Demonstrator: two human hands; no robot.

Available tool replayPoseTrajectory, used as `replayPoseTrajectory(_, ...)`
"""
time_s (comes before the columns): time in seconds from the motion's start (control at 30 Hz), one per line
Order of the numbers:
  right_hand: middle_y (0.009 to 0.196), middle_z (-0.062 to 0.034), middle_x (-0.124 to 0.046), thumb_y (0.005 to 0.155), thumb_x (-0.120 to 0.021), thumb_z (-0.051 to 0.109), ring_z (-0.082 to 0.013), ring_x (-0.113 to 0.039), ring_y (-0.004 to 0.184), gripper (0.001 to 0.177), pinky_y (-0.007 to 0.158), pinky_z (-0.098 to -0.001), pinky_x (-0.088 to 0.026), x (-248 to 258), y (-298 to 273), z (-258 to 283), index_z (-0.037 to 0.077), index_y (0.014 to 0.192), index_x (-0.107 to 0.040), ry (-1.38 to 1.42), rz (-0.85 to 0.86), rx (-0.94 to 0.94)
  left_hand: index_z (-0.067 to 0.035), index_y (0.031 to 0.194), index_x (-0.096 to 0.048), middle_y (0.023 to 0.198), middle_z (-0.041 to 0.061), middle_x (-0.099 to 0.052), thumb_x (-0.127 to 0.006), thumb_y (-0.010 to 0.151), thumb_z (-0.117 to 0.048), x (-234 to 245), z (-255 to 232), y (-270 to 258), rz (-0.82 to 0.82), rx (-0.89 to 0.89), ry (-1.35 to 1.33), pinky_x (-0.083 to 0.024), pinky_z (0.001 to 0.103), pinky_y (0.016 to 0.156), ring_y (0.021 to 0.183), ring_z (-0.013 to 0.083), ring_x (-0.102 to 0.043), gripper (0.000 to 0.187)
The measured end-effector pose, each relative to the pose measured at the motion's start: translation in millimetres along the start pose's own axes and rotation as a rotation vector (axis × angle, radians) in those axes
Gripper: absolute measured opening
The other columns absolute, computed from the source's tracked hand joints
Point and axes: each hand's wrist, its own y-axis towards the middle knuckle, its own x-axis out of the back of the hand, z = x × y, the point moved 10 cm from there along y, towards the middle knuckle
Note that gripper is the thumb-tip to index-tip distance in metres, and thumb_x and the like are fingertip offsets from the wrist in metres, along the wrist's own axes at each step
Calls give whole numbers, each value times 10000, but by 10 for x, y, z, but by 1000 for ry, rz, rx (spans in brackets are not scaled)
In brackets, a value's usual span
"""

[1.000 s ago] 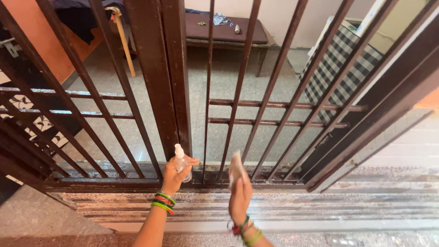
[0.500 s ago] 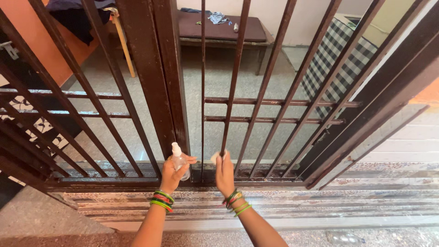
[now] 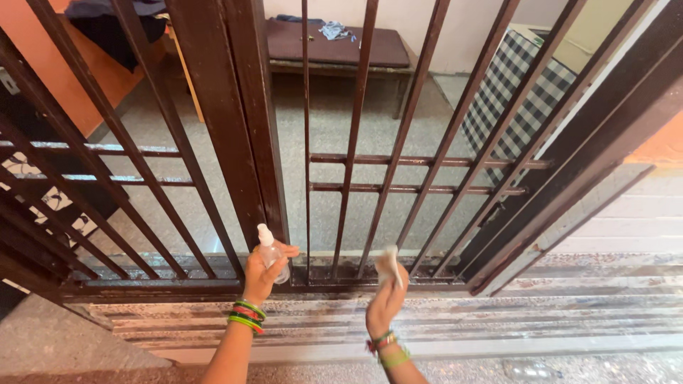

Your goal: The person sprays a cleaning solution onto a metal gate and wipes it with a cloth. The person repeatedly sprays and wipes the lower horizontal bars of the gate.

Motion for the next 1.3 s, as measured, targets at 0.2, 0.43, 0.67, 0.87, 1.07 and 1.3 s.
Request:
replayPoseTrajectory(0.2, 1370, -166, -657, 1081, -402, 119, -237, -624, 1187, 427, 963, -335, -473, -796, 875, 752, -14, 1472, -509, 22, 247, 59, 55, 1074, -633, 1134, 211, -731, -667, 933, -174, -22, -46, -10, 16, -41, 50, -553, 420, 981, 1089, 310, -741, 272)
replayPoseTrajectory(0.43, 798, -139, -614, 1072, -428, 186, -259, -581, 664, 274, 611, -388, -434, -969, 1121, 880, 21, 1246, -560, -136, 297, -60, 46, 1095, -623, 1132, 213, -741, -654, 933, -177, -50, -83, -30, -46, -19, 54, -549, 418, 986, 1087, 308, -733, 277)
replayPoseTrajectory(0.67, 709, -187, -558, 1067, -423, 196, -335, -576, 628, 219, 597, -444, -409, -807, 450, 5, 19, 1125, -539, -245, 401, -115, 43, 1083, -604, 1124, 225, -736, -656, 933, -183, -58, -79, -27, -52, -38, 3, -555, 426, 986, 1084, 315, -736, 276)
replayPoseTrajectory(0.87, 890, -186, -686, 1041, -430, 178, -365, -684, 825, 273, 715, -455, -530, -428, -207, -816, 19, 1166, -615, -370, 448, -51, 44, 1094, -594, 1125, 228, -737, -657, 931, -192, -30, -16, -45, -66, -30, -12, -545, 425, 985, 1079, 313, -732, 293)
replayPoseTrajectory(1.07, 1203, -145, -637, 1047, -427, 190, -245, -667, 1040, 294, 823, -426, -612, 588, -363, -1408, 6, 1199, -598, 257, -123, -616, 41, 1102, -606, 1122, 227, -743, -665, 938, -223, -3, 17, -34, -54, -25, -7, -548, 433, 987, 1082, 319, -735, 316)
replayPoseTrajectory(1.3, 1139, -185, -557, 1096, -418, 184, -212, -484, 1019, 403, 879, -356, -401, 363, 654, -90, -21, 1387, -606, 333, -75, -394, 36, 1118, -590, 1138, 240, -739, -675, 933, -251, 9, 67, -39, -51, -6, -26, -550, 452, 982, 1091, 337, -730, 353)
